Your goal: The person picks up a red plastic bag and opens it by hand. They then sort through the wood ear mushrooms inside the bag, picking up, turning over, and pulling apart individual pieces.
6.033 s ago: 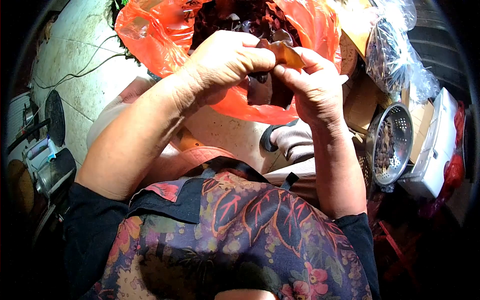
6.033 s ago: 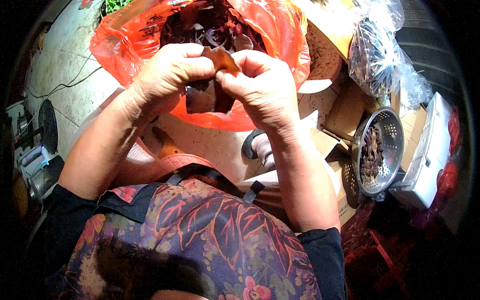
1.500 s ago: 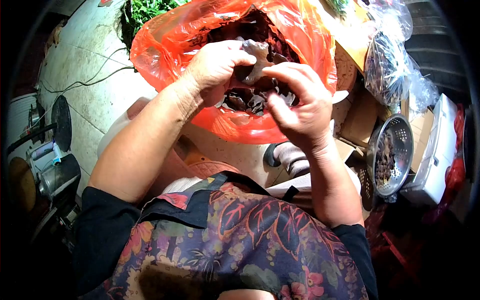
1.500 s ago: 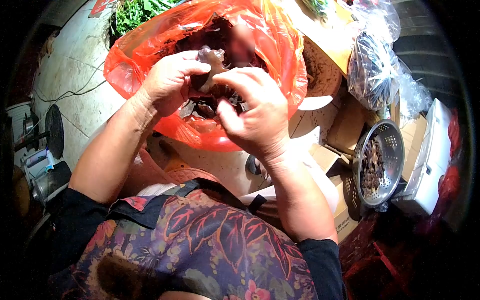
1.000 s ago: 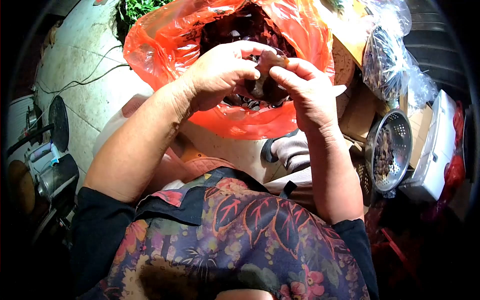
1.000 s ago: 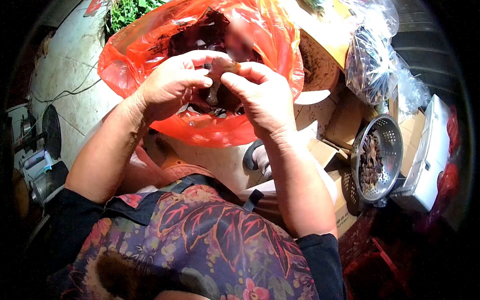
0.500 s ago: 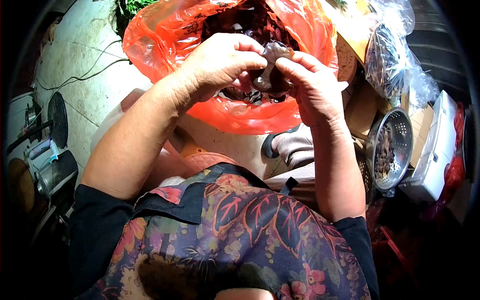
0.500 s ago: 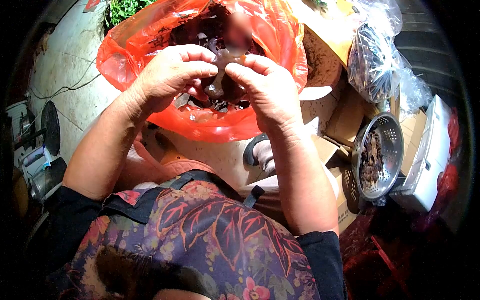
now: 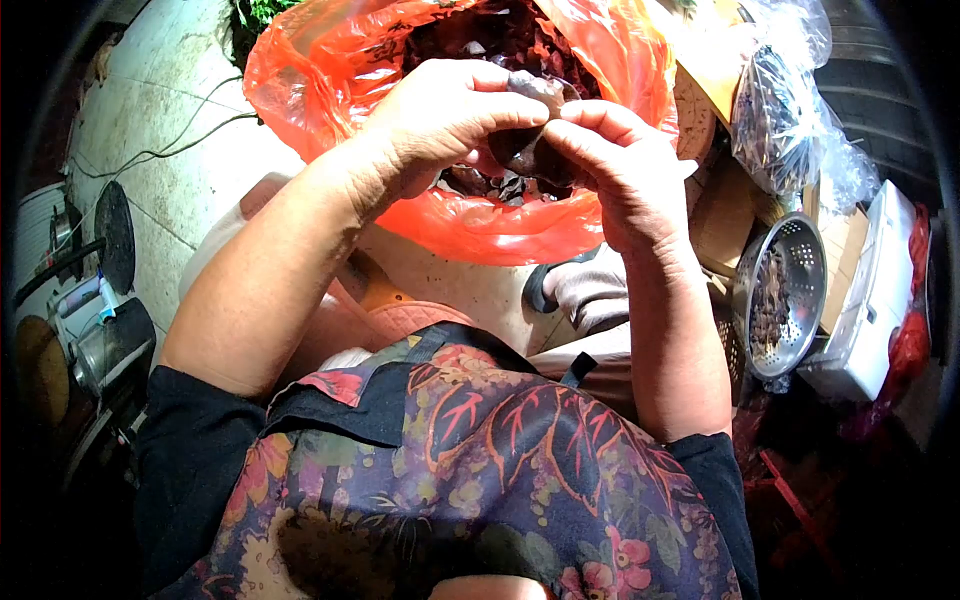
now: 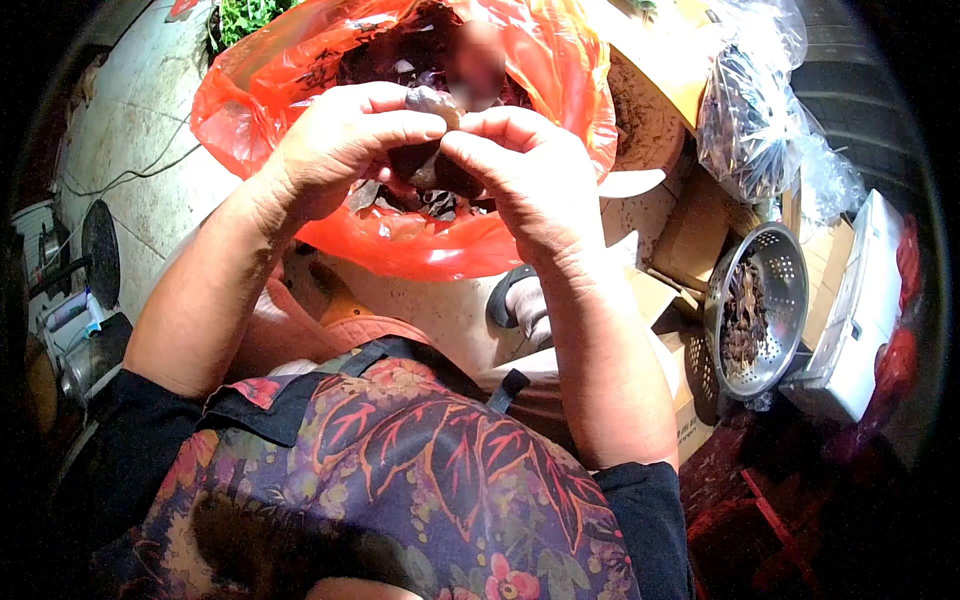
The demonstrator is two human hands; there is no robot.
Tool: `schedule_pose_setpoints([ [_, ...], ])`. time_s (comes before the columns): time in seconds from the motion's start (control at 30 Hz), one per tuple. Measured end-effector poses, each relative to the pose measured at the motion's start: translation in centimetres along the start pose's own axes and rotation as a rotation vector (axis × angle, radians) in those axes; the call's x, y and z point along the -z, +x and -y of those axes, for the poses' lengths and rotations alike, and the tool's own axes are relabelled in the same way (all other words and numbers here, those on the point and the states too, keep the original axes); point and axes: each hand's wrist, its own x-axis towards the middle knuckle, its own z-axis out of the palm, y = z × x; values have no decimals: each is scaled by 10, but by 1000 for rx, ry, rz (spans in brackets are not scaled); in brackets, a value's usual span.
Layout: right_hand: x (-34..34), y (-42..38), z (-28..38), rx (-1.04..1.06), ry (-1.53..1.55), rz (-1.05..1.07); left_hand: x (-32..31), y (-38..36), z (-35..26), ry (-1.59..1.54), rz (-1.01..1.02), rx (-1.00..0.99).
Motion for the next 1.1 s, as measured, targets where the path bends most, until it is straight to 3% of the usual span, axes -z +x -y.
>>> schedule_pose_setpoints([
  [0.17,3,-1,0,3,-66,37,1,3,6,190,-17,-106],
  [0.27,0,-1,-3,64,-84,48,0,3,9,115,-5,-24],
  [0.33,-2,-2,-3,111,-96,49,-1,4,17,-233,43,-23],
  [0.6,-12,-3,-4,287,-151,-18,-3,-2,13,-386,15,44],
  [0.7,-12,0,-1,244,-50,-117,2,4,11,-416,68,33],
  [0.9,-2,4,-1,127,68,-83,6,4,10,-209,7,-67],
  [1.03,-1,6,-4,130,122,-131,8,7,14,-244,-25,-73],
  [1.1,4,7,-5,148,159,-141,13,13,17,-350,-128,-185],
])
